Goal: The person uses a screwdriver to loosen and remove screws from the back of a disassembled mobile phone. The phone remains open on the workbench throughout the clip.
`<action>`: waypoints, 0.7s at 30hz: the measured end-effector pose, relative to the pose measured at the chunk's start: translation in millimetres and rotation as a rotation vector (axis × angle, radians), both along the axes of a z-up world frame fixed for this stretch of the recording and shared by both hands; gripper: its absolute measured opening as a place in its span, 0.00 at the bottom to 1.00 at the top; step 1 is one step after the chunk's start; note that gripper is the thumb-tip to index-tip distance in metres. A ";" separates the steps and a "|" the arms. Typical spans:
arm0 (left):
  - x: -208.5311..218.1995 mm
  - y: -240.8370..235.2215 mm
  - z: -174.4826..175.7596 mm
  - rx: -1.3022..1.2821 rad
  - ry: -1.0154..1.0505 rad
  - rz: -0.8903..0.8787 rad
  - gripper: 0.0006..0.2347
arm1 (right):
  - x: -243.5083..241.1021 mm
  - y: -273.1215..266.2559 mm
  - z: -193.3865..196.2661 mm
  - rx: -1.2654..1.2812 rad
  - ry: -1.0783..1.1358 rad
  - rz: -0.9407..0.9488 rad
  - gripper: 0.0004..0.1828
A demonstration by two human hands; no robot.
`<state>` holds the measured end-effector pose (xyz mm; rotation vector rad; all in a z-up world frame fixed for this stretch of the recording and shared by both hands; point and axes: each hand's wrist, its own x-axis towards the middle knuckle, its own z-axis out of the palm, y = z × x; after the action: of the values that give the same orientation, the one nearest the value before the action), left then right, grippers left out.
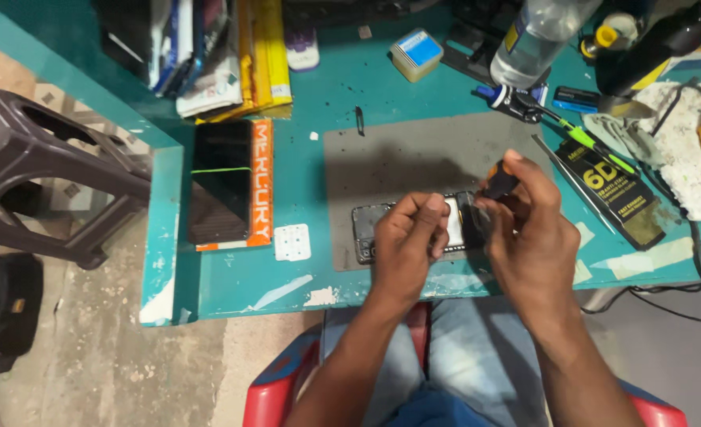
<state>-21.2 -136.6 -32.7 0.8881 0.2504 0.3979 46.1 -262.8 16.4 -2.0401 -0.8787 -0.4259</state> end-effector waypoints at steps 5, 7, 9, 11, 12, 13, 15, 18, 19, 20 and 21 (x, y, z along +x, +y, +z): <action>-3.3 -8.6 -2.5 -0.036 -0.031 0.027 0.11 | -3.8 -19.3 -15.6 0.361 0.083 0.125 0.37; -2.1 -9.7 -4.5 -0.023 -0.012 0.030 0.12 | -12.6 -28.5 -30.8 0.582 0.134 0.172 0.41; -2.3 -10.4 -8.1 -0.011 -0.011 0.026 0.12 | -23.5 -36.0 -49.2 0.670 0.106 0.157 0.48; -3.7 -11.9 -11.1 0.003 -0.034 0.022 0.12 | -32.0 -39.3 -65.3 0.650 0.071 0.096 0.51; -4.3 -11.9 -12.0 0.019 -0.029 0.015 0.12 | -31.7 -38.9 -71.0 0.664 0.081 0.086 0.51; -5.5 -12.0 -12.4 0.036 -0.024 0.008 0.12 | -32.1 -37.7 -75.3 0.678 0.091 0.076 0.51; -5.7 -11.1 -11.7 0.059 -0.038 -0.002 0.12 | -28.6 -32.5 -79.1 0.768 0.146 0.107 0.51; -6.5 -11.9 -11.6 0.064 -0.060 -0.008 0.11 | -27.6 -28.8 -80.5 0.770 0.161 0.117 0.52; -6.2 -12.0 -11.8 0.062 -0.049 -0.006 0.11 | -27.2 -28.5 -81.1 0.760 0.159 0.118 0.52; -5.4 -11.4 -11.8 0.061 -0.041 -0.007 0.11 | -27.3 -28.5 -81.6 0.755 0.156 0.124 0.52; -4.7 -10.9 -11.8 0.058 -0.046 -0.008 0.11 | -27.0 -27.9 -82.7 0.754 0.154 0.128 0.52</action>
<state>-25.8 -147.5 -44.5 0.9354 0.1936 0.4195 19.2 -290.7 -66.2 -1.2969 -0.6194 -0.4383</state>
